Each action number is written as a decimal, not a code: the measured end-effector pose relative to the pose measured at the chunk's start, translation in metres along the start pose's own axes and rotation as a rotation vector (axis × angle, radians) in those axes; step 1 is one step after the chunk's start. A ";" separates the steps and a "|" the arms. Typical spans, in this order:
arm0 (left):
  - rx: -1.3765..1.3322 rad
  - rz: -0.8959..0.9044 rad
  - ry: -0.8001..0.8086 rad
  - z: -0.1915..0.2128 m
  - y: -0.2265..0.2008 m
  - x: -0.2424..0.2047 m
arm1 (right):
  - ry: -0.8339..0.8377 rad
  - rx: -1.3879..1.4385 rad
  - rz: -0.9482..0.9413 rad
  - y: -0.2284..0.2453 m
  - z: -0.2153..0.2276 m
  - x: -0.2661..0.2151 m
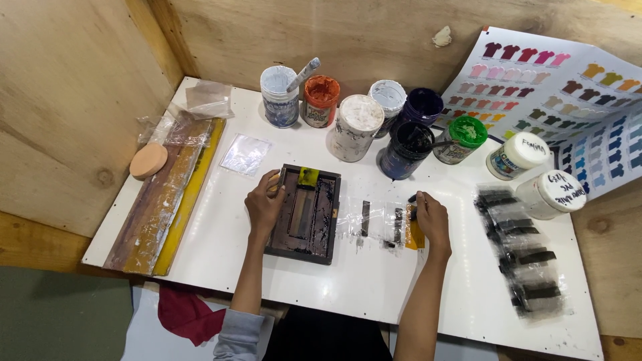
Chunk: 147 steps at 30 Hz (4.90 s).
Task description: The person uses a brush to scoop black paint from a container and applies it to a rectangular tray. They then use a yellow squeegee to spread the paint evenly across the tray's surface. Finally, they place small black items into a clear plastic bag.
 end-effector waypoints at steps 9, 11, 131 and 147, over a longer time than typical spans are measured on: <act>0.012 0.008 0.020 0.000 -0.007 -0.001 | -0.002 0.011 0.017 0.002 0.001 -0.002; 0.018 0.006 0.021 -0.002 -0.005 -0.001 | -0.001 0.007 0.021 0.005 0.002 -0.004; 0.374 -0.072 0.102 -0.004 -0.062 -0.142 | -0.285 -0.650 1.062 0.218 -0.190 -0.049; 0.358 -0.070 0.090 -0.004 -0.063 -0.141 | -0.321 -0.664 1.032 0.242 -0.186 -0.048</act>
Point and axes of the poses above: each hand's wrist, its own x-axis towards the middle knuckle, its own z-axis out of the back of the hand, y = z × x, the point moved 9 cm from there along x, towards the middle knuckle, and after that the axes turned 5 degrees about -x, right-handed, at the moved point
